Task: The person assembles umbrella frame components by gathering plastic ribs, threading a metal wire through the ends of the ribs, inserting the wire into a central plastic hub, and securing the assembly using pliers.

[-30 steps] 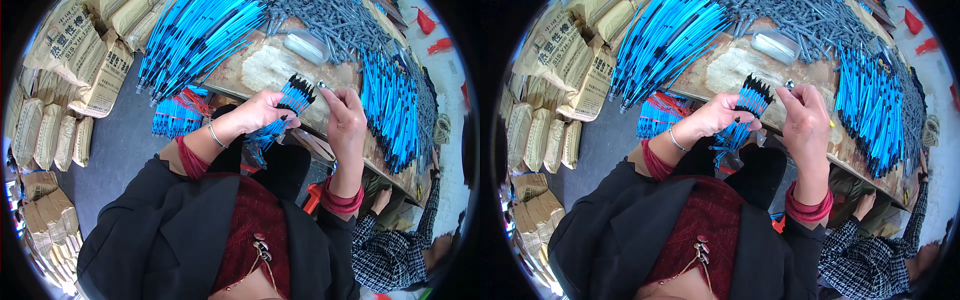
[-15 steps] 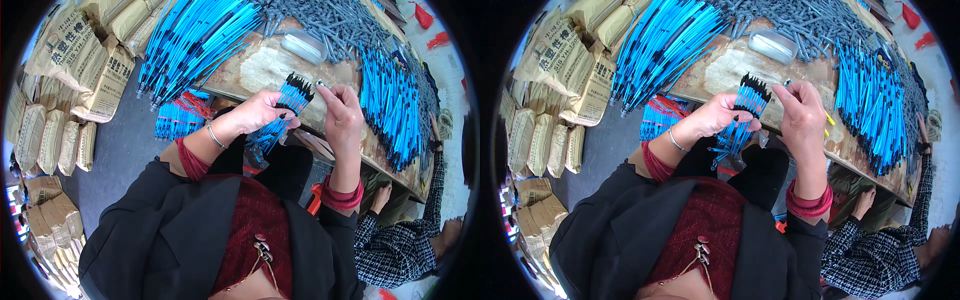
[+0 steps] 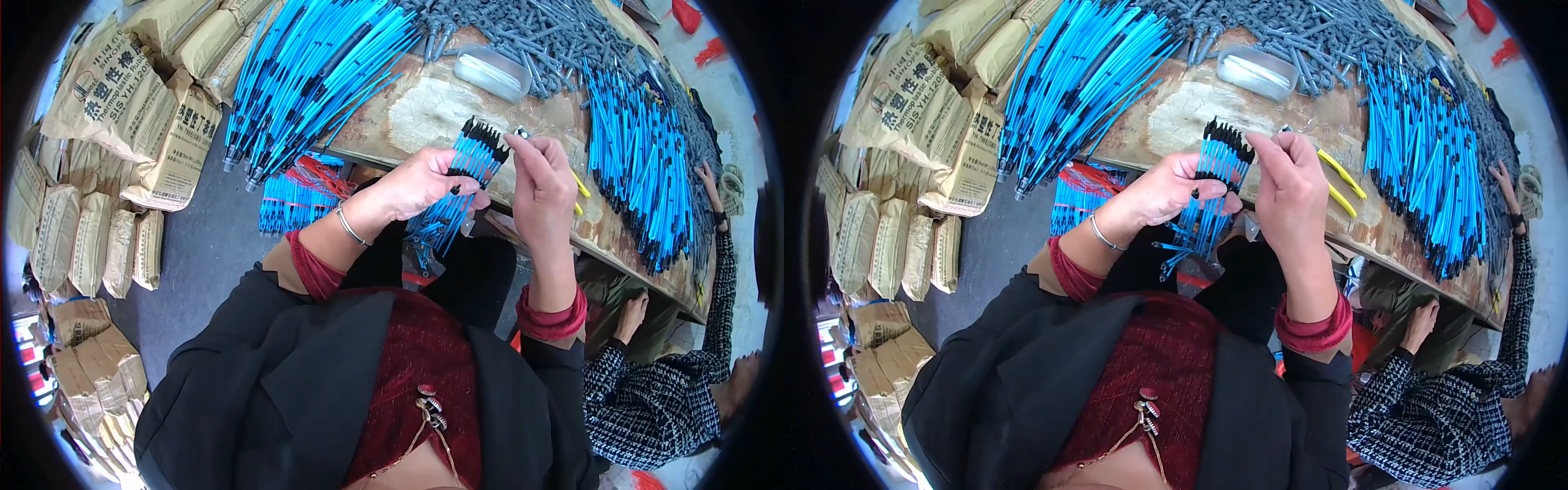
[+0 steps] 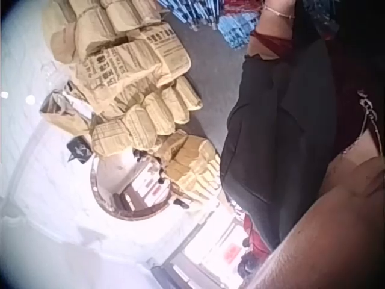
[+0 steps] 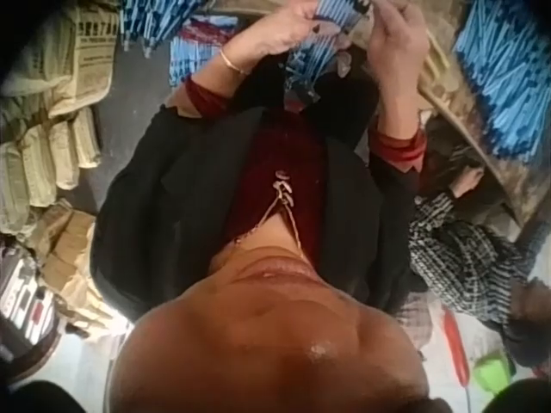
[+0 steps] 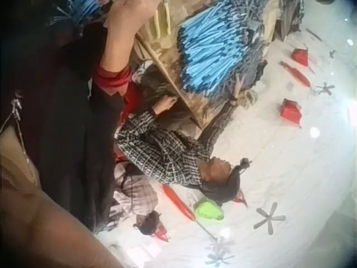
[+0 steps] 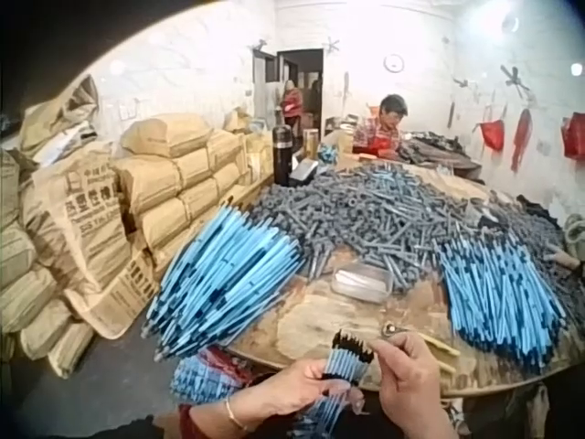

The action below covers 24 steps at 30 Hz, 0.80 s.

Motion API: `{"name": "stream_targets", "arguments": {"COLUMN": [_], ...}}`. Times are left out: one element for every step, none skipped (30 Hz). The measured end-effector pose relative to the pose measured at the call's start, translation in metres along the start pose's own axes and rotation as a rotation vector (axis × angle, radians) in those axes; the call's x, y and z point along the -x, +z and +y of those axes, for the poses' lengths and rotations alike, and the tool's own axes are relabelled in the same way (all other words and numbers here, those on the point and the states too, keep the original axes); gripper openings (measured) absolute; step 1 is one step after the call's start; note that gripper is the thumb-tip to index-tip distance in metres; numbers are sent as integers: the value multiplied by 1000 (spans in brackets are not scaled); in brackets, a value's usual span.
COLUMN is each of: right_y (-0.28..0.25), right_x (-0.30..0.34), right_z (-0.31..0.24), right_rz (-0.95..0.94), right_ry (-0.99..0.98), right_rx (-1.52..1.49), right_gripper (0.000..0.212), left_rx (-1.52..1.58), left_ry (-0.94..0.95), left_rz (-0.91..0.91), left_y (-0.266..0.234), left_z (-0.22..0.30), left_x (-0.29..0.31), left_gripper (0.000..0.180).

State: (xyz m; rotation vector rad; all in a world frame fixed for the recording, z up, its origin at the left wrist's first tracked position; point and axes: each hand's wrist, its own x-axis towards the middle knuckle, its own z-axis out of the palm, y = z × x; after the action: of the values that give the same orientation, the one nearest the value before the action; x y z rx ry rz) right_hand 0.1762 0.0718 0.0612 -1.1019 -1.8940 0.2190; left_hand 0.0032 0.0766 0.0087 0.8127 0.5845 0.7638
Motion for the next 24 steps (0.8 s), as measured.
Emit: {"name": "stream_targets", "arguments": {"right_y": [-1, -2, -3, -5, -7, -9, -10, -11, -12, -13, -13, -13, -13, -13, -13, -14, -14, -15, -15, -16, -18, -20, -21, -22], "right_x": [-1, -2, -3, -5, -7, -9, -10, -10, -10, -10, -10, -10, -10, -10, -10, -10, -10, -10, -11, -12, -14, -15, -16, -16], "right_z": [0, 1, 1, 2, 2, 3, 3, 4, 4, 4, 4, 4, 4, 4, 3, 4, 4, 5, 5, 5, 4, 3, 3, 2], "right_rz": [-6, -13, -19, -19, -45, -70, -95, -95, -96, -97, -99, -99, -100, -101, -102, -102, -109, -117, -125, -127, -136, -145, -155, -156], "right_ry": [-10, -21, -31, -30, -25, -21, -18, -19, -15, -11, -7, -8, -6, -4, -2, -3, -9, -15, -21, -22, -56, -91, -126, -126], "right_rx": [27, 54, 80, 79, 57, 36, 15, 14, 2, -11, -24, -25, -27, -29, -31, -30, -20, -11, -2, -2, 35, 72, 109, 109], "right_gripper": [18, 18, 17, 17, 17, 17, 17, 17, 18, 18, 18, 18, 18, 18, 19, 19, 19, 19, 19, 19, 20, 20, 21, 21], "left_rx": [-16, -16, -16, -15, -15, -16, -15, -15, -15, -16, -19, -21, -24, -24, -14, -3, 8, 9, 12, 15, 18, 19, 15, 11], "left_ry": [-8, -11, -7, -4, 0, 0, 2, 5, 8, 9, 10, 11, 11, 13, 5, -2, -9, -8, -6, -5, -5, -5, -4, -2], "left_rz": [13, 13, 6, -1, -8, -8, -17, -26, -35, -35, -45, -55, -66, -65, -65, -67, -69, -70, -72, -73, -75, -75, -81, -87], "left_y": [1, 1, 1, 0, 0, 0, 0, -1, -1, -1, -2, -2, -3, -4, -6, -6, -6, -6, -6, -6, -6, -5, -4, -4], "left_z": [1, 1, 2, 2, 2, 2, 2, 3, 3, 3, 2, 2, 1, 0, -1, -2, -1, -1, -1, 0, -1, 0, 1, 2], "left_x": [1, 1, 1, 1, 1, 1, 2, 2, 2, 2, 2, 1, 1, 1, 2, 1, 1, 1, 1, 2, 2, 2, 2, 2], "left_gripper": [20, 20, 20, 20, 20, 20, 20, 20, 20, 20, 21, 24, 27, 27, 26, 26, 26, 26, 24, 23, 22, 22, 22, 22]}}
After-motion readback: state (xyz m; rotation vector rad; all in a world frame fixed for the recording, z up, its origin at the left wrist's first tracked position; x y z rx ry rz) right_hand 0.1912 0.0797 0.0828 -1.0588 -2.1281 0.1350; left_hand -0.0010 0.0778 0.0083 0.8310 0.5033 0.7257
